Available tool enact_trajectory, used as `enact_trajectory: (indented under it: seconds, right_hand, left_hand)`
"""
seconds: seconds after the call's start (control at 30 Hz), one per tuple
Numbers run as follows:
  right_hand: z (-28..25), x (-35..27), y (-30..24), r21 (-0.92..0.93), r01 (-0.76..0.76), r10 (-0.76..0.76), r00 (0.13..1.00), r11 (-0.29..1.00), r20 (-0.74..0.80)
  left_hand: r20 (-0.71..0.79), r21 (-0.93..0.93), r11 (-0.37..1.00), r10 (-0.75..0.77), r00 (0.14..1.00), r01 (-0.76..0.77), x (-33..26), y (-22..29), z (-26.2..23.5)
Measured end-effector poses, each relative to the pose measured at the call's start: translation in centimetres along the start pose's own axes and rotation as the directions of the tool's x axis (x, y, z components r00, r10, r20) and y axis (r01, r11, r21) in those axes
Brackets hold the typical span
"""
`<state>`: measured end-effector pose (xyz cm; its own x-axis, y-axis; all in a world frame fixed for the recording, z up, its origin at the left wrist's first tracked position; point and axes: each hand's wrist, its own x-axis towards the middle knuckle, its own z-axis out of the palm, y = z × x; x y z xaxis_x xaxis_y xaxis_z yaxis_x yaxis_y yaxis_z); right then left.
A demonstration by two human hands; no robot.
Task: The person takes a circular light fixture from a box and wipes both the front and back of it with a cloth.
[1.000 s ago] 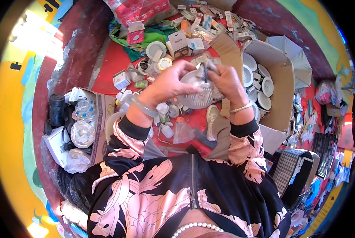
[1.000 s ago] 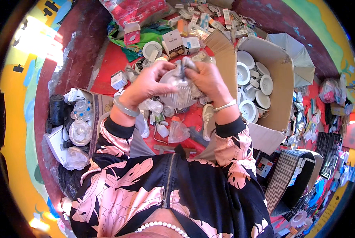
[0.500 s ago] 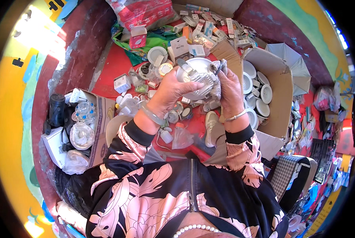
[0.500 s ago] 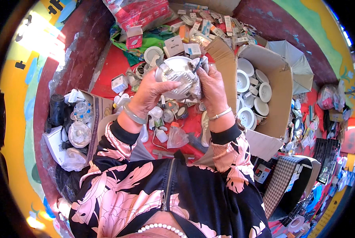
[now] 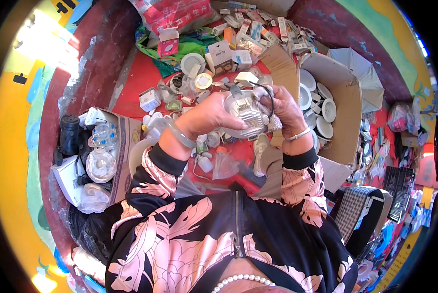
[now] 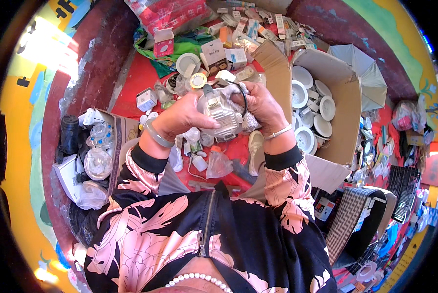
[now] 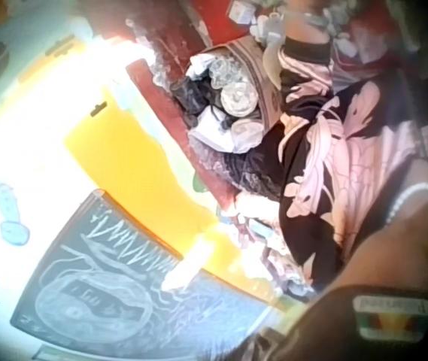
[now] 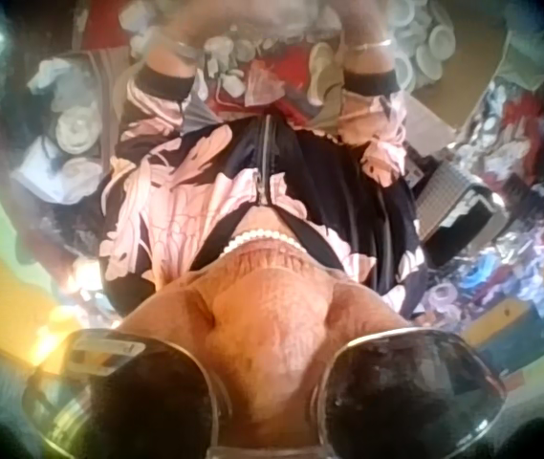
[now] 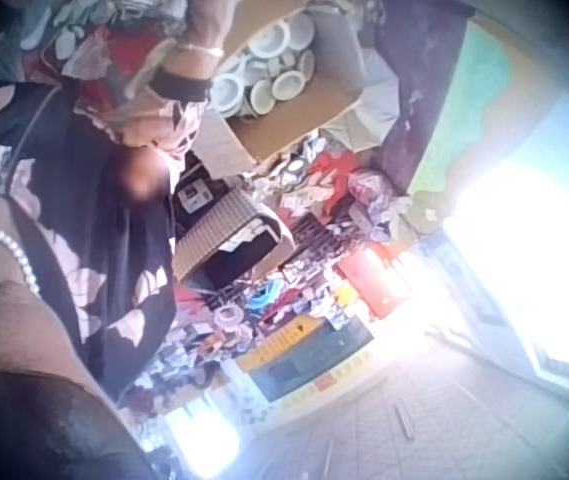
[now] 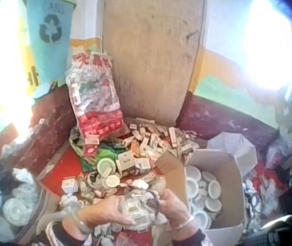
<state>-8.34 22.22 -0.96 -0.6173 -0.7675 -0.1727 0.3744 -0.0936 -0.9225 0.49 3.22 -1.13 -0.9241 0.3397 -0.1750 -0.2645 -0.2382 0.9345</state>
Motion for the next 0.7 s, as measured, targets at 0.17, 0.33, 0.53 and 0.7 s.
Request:
enact_trajectory:
  seconds: [0.17, 0.33, 0.53, 0.7]
  right_hand:
    - [0.4, -0.1, -0.1, -0.044, -0.046, 0.04, 0.991, 0.998, -0.129]
    - [0.5, -0.7, -1.7, 0.066, -0.04, 0.051, 0.984, 0.997, -0.169]
    - [-2.6, -0.1, -1.3, -0.1, 0.053, -0.081, 0.952, 0.994, -0.295]
    - [-0.1, 0.2, -2.2, 0.02, 0.508, -0.43, 0.748, 0.861, -0.506]
  left_hand:
    - [-0.065, -0.147, 0.987, 0.05, 0.997, -0.06, 0.7, -1.2, -0.2]
    - [-0.18, -0.235, 0.956, 0.133, 0.975, -0.174, 0.0, 1.2, 0.1]
    - [-0.325, -0.417, 0.843, 0.209, 0.922, -0.338, 0.0, 1.6, -1.8]
    - [-0.334, -0.633, 0.68, 0.191, 0.923, -0.37, 1.2, -0.1, -2.1]
